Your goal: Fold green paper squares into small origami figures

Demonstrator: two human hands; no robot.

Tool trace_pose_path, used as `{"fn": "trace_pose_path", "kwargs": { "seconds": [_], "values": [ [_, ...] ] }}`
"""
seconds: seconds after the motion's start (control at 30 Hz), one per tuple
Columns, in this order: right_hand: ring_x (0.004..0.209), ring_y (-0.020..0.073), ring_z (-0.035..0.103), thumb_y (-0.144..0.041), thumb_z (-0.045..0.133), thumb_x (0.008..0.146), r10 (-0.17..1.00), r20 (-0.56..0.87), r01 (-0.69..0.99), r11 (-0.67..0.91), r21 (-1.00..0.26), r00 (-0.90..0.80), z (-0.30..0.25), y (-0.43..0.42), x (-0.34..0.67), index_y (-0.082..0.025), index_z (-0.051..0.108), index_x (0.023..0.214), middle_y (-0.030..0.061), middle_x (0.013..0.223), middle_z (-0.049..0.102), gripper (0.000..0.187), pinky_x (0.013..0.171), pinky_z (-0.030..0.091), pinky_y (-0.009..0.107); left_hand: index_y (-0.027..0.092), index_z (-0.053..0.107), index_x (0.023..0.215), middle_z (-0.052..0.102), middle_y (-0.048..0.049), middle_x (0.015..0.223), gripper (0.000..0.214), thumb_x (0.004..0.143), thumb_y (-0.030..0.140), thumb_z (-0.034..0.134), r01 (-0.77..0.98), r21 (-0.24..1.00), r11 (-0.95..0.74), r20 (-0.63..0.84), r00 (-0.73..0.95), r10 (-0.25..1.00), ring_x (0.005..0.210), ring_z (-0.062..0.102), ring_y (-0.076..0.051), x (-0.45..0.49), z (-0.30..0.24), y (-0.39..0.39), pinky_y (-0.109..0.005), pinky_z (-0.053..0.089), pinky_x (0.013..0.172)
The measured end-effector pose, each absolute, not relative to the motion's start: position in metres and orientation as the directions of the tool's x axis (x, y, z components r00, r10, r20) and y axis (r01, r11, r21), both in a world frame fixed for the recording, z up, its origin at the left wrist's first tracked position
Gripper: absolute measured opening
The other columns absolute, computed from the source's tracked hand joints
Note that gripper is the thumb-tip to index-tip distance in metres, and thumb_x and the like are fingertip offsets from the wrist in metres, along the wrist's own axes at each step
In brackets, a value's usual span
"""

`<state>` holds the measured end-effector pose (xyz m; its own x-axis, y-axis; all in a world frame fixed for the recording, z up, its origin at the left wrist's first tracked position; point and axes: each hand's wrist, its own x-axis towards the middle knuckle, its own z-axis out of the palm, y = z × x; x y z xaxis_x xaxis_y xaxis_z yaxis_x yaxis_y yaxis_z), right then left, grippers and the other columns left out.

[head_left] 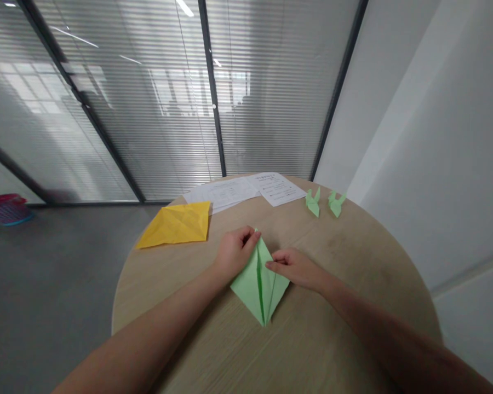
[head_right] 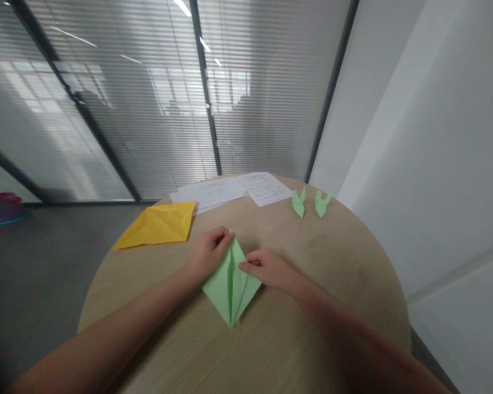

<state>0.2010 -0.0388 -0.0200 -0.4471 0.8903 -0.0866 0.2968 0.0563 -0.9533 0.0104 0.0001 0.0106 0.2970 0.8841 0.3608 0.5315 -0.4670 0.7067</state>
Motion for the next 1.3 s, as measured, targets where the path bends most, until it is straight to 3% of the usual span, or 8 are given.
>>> {"fn": "trace_pose_path", "kwargs": {
  "seconds": [0.23, 0.5, 0.6, 0.73, 0.87, 0.97, 1.1, 1.3],
  "values": [
    [0.054, 0.0118, 0.052, -0.053, 0.064, 0.08, 0.886, -0.125, 0.212, -0.031, -0.977, -0.447, -0.021, -0.042, 0.194, -0.015, 0.063, 0.076, 0.0023, 0.066, 0.062, 0.038, 0.05, 0.035, 0.022, 0.019, 0.06, 0.072, 0.055, 0.0003, 0.057, 0.034, 0.092, 0.04, 0.044, 0.666, 0.555, -0.499, 0.37, 0.34, 0.864, 0.053, 0.047, -0.013, 0.015, 0.016, -0.004, -0.025, 0.028, 0.055],
    [0.056, 0.0121, 0.051, -0.047, 0.065, 0.08, 0.928, -0.063, 0.282, 0.046, -0.958, -0.367, -0.027, -0.04, 0.189, -0.015, 0.063, 0.074, 0.0026, 0.066, 0.06, 0.033, 0.049, 0.034, 0.022, 0.019, 0.063, 0.077, 0.06, -0.0024, 0.063, 0.034, 0.093, 0.041, 0.043, 0.703, 0.491, -0.515, 0.377, 0.362, 0.853, 0.057, 0.051, -0.015, 0.019, 0.013, -0.003, -0.026, 0.028, 0.056],
    [0.057, 0.0127, 0.051, -0.045, 0.065, 0.08, 0.931, -0.058, 0.284, 0.05, -0.957, -0.361, -0.028, -0.038, 0.188, -0.015, 0.063, 0.073, 0.0027, 0.065, 0.061, 0.031, 0.05, 0.035, 0.023, 0.019, 0.063, 0.079, 0.06, -0.0017, 0.062, 0.033, 0.093, 0.042, 0.045, 0.667, 0.547, -0.506, 0.379, 0.341, 0.86, 0.056, 0.05, -0.014, 0.02, 0.012, -0.003, -0.026, 0.029, 0.056],
    [0.062, 0.0146, 0.056, -0.046, 0.066, 0.078, 0.942, -0.062, 0.211, 0.01, -0.977, -0.329, -0.028, -0.036, 0.194, -0.014, 0.066, 0.078, 0.0044, 0.072, 0.065, 0.032, 0.055, 0.04, 0.024, 0.017, 0.064, 0.095, 0.063, -0.0011, 0.069, 0.03, 0.09, 0.043, 0.049, 0.494, 0.723, -0.482, 0.36, 0.326, 0.874, 0.061, 0.054, -0.014, 0.015, 0.009, -0.002, -0.025, 0.038, 0.058],
    [0.066, 0.0172, 0.061, -0.049, 0.066, 0.078, 0.975, -0.042, 0.17, -0.004, -0.985, -0.218, -0.033, -0.029, 0.206, -0.013, 0.068, 0.082, 0.0074, 0.079, 0.068, 0.036, 0.058, 0.044, 0.026, 0.016, 0.066, 0.089, 0.066, -0.0029, 0.076, 0.033, 0.084, 0.046, 0.057, 0.361, 0.854, -0.375, 0.166, 0.495, 0.853, 0.066, 0.058, -0.014, 0.008, 0.004, 0.005, -0.024, 0.042, 0.058],
    [0.07, 0.0193, 0.063, -0.051, 0.067, 0.077, 0.992, -0.038, 0.146, -0.02, -0.989, -0.124, -0.038, -0.023, 0.213, -0.014, 0.069, 0.086, 0.0092, 0.084, 0.07, 0.038, 0.061, 0.048, 0.029, 0.014, 0.068, 0.077, 0.062, -0.001, 0.065, 0.036, 0.081, 0.05, 0.06, 0.381, 0.878, -0.29, 0.008, 0.595, 0.804, 0.059, 0.054, -0.013, 0.006, -0.002, 0.01, -0.023, 0.039, 0.053],
    [0.074, 0.0219, 0.065, -0.054, 0.066, 0.077, 0.998, -0.023, 0.131, -0.014, -0.991, -0.064, -0.045, -0.019, 0.215, -0.015, 0.068, 0.092, 0.0097, 0.086, 0.071, 0.042, 0.062, 0.05, 0.031, 0.014, 0.066, 0.071, 0.058, 0.0007, 0.057, 0.037, 0.079, 0.05, 0.063, 0.362, 0.922, -0.141, -0.108, 0.587, 0.803, 0.051, 0.05, -0.011, 0.008, -0.006, 0.011, -0.023, 0.039, 0.05],
    [0.08, 0.0254, 0.066, -0.053, 0.061, 0.081, 0.999, 0.039, 0.142, 0.034, -0.989, 0.038, -0.044, -0.017, 0.216, -0.018, 0.068, 0.098, 0.0108, 0.089, 0.071, 0.039, 0.063, 0.051, 0.033, 0.015, 0.07, 0.078, 0.067, -0.0033, 0.068, 0.035, 0.073, 0.05, 0.071, 0.16, 0.983, 0.093, -0.167, 0.55, 0.819, 0.057, 0.058, -0.013, 0.013, -0.008, 0.008, -0.025, 0.047, 0.056]
  ]
}}
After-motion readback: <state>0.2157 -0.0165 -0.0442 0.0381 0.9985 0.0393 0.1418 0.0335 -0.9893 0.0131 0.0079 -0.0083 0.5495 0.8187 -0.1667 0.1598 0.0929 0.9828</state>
